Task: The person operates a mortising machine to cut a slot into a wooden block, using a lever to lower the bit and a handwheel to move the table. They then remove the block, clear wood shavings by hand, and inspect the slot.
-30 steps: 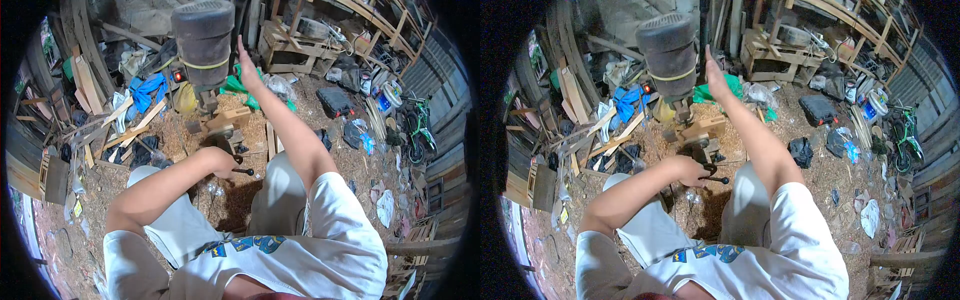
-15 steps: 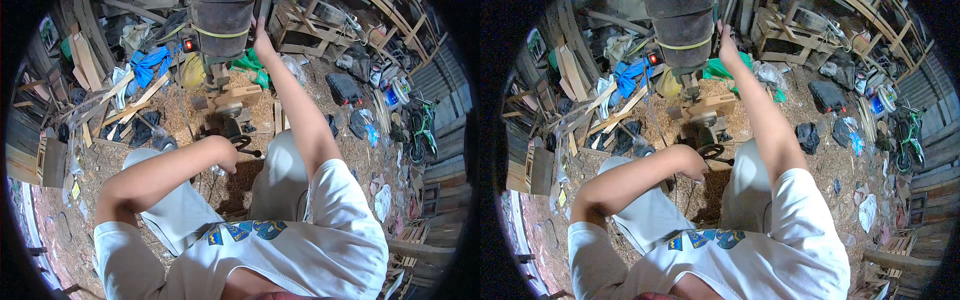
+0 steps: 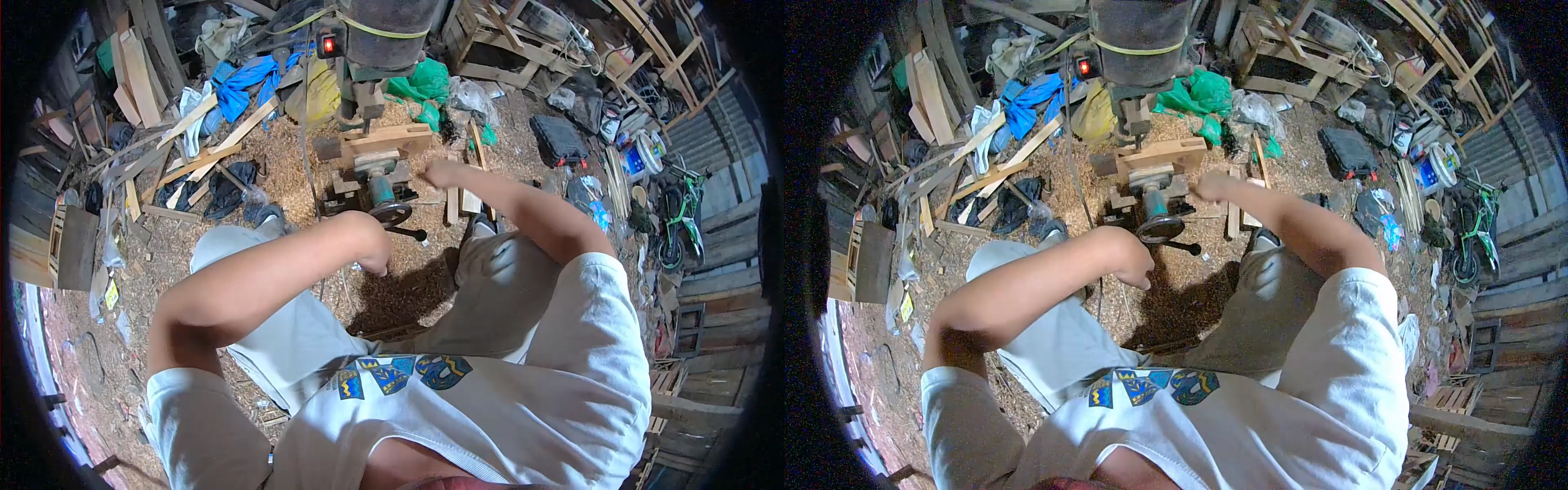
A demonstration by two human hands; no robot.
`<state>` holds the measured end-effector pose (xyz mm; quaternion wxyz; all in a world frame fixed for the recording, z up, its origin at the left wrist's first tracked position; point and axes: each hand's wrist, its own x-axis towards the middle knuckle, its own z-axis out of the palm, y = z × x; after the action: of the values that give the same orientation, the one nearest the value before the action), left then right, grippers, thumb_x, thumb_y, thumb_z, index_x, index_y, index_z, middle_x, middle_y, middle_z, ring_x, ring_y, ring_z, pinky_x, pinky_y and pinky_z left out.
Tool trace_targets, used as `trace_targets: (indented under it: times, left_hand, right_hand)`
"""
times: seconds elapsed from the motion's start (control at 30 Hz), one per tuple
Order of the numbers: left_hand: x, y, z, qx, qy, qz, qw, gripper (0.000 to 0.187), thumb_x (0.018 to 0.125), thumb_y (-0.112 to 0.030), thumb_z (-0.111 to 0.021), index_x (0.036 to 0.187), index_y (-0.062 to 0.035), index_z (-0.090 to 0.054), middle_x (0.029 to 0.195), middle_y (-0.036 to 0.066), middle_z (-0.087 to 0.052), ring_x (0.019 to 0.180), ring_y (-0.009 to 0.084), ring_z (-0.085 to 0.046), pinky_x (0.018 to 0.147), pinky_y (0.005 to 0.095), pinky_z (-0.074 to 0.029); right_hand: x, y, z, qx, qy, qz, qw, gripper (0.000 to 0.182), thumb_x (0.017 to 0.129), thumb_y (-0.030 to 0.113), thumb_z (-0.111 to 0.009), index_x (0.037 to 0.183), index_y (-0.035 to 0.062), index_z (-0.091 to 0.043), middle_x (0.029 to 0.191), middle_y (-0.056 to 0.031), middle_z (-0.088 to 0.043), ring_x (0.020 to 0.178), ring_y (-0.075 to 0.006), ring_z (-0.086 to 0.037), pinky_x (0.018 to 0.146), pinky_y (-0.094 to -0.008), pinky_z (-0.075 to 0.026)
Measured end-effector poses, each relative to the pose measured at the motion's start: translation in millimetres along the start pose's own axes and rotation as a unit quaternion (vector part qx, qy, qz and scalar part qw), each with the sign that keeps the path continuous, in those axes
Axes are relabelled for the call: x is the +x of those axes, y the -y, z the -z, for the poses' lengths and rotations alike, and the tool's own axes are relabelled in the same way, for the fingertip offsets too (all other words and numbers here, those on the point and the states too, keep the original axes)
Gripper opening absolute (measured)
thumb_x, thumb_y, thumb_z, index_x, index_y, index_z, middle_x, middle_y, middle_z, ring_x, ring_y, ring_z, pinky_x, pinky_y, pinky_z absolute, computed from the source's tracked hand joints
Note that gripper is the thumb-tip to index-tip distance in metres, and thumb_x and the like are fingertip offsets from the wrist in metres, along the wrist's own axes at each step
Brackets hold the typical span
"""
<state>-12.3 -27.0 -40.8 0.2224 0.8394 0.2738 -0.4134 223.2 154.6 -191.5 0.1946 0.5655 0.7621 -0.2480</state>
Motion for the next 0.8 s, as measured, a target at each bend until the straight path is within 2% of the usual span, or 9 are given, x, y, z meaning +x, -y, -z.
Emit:
trace_targets:
  times: [0.03, 0.17, 0.2, 0.27, 0.43, 0.5, 0.7, 0.77, 0.8]
  left_hand:
    - [-5.0, 1.7, 2.9, 0.004, 0.012, 0.005, 1.0, 0.058, 0.105, -0.052, -0.056, 0.14, -0.0078, -0.07, 0.134, 0.017, -0.072, 0.123, 0.039, -0.069, 0.104, 0.0522, -0.054]
    - [-12.4, 16.7, 6.5, -0.014, 0.006, 0.034, 0.999, 0.057, 0.104, -0.052, -0.057, 0.131, -0.0051, -0.075, 0.127, 0.018, -0.075, 0.117, 0.0396, -0.071, 0.1, 0.0526, -0.056]
    - [-11.6, 21.2, 5.7, -0.013, -0.018, 0.049, 0.999, 0.056, 0.104, -0.052, -0.057, 0.128, -0.0043, -0.076, 0.125, 0.018, -0.076, 0.115, 0.0396, -0.072, 0.099, 0.0527, -0.056]
    - [-12.0, 30.3, 5.7, -0.012, -0.039, 0.065, 0.997, 0.056, 0.104, -0.051, -0.057, 0.125, -0.0034, -0.077, 0.123, 0.018, -0.077, 0.113, 0.0397, -0.073, 0.097, 0.0527, -0.057]
    - [-5.0, 45.6, 13.1, -0.039, -0.021, 0.098, 0.994, 0.054, 0.105, -0.051, -0.056, 0.135, -0.0092, -0.072, 0.131, 0.016, -0.074, 0.121, 0.0381, -0.07, 0.102, 0.0507, -0.055]
    - [-2.2, 48.2, 15.8, -0.036, 0.0, 0.106, 0.994, 0.055, 0.105, -0.051, -0.056, 0.138, -0.0109, -0.07, 0.134, 0.016, -0.073, 0.124, 0.0378, -0.069, 0.104, 0.0503, -0.054]
    - [0.2, 49.5, 18.7, -0.04, 0.004, 0.104, 0.994, 0.057, 0.106, -0.054, -0.055, 0.141, -0.0111, -0.069, 0.138, 0.015, -0.071, 0.128, 0.0377, -0.066, 0.107, 0.0503, -0.052]
    - [6.1, 55.0, 16.6, -0.062, -0.021, 0.095, 0.993, 0.049, 0.101, -0.049, -0.062, 0.13, -0.0132, -0.078, 0.133, 0.015, -0.074, 0.122, 0.0388, -0.07, 0.104, 0.0502, -0.054]
    - [9.7, 55.7, 15.9, -0.061, -0.02, 0.097, 0.993, 0.049, 0.101, -0.049, -0.062, 0.13, -0.0132, -0.078, 0.133, 0.015, -0.074, 0.122, 0.0388, -0.07, 0.104, 0.0502, -0.054]
  right_hand:
    - [-11.3, 7.3, -16.0, 0.013, 0.096, -0.032, 0.995, 0.071, 0.105, 0.064, -0.048, 0.11, -0.0018, -0.076, 0.106, -0.0277, -0.076, 0.095, -0.0397, -0.077, 0.084, -0.048, -0.061]
    - [-32.9, 21.6, -80.0, -0.067, 0.2, 0.001, 0.977, 0.074, 0.103, 0.068, -0.052, 0.112, -0.0011, -0.076, 0.093, -0.0216, -0.077, 0.084, -0.0356, -0.077, 0.075, -0.0475, -0.059]
    - [-40.9, 23.2, -92.1, -0.068, 0.201, 0.003, 0.977, 0.074, 0.103, 0.068, -0.052, 0.112, -0.0011, -0.076, 0.093, -0.0216, -0.077, 0.084, -0.0356, -0.077, 0.075, -0.0475, -0.059]
    - [-43.1, 17.3, -119.6, -0.032, 0.119, 0.126, 0.984, 0.07, 0.101, 0.065, -0.056, 0.111, -0.0018, -0.076, 0.089, -0.0215, -0.077, 0.083, -0.0352, -0.076, 0.078, -0.0501, -0.059]
    - [-44.1, 30.5, -126.4, -0.01, 0.197, 0.054, 0.979, 0.061, 0.099, 0.053, -0.055, 0.106, -0.0031, -0.077, 0.096, -0.0259, -0.077, 0.095, -0.0433, -0.075, 0.09, -0.0534, -0.056]
    - [-58.0, 45.6, -124.6, -0.03, 0.064, 0.117, 0.991, 0.058, 0.097, 0.05, -0.056, 0.105, -0.0036, -0.077, 0.101, -0.0274, -0.077, 0.099, -0.0469, -0.074, 0.091, -0.0546, -0.056]
    - [-41.6, 31.8, -134.8, -0.061, 0.121, 0.119, 0.984, 0.055, 0.096, 0.048, -0.059, 0.101, -0.0031, -0.078, 0.102, -0.0297, -0.075, 0.101, -0.0472, -0.073, 0.092, -0.0549, -0.056]
    - [-56.2, 48.1, -129.0, -0.006, 0.059, 0.124, 0.991, 0.055, 0.095, 0.049, -0.061, 0.099, -0.0031, -0.077, 0.099, -0.0295, -0.075, 0.098, -0.0468, -0.073, 0.089, -0.0555, -0.056]
    - [-61.7, 49.1, -117.1, 0.014, 0.073, 0.153, 0.985, 0.054, 0.096, 0.049, -0.062, 0.1, -0.0028, -0.077, 0.097, -0.0286, -0.075, 0.094, -0.0477, -0.073, 0.086, -0.0558, -0.057]
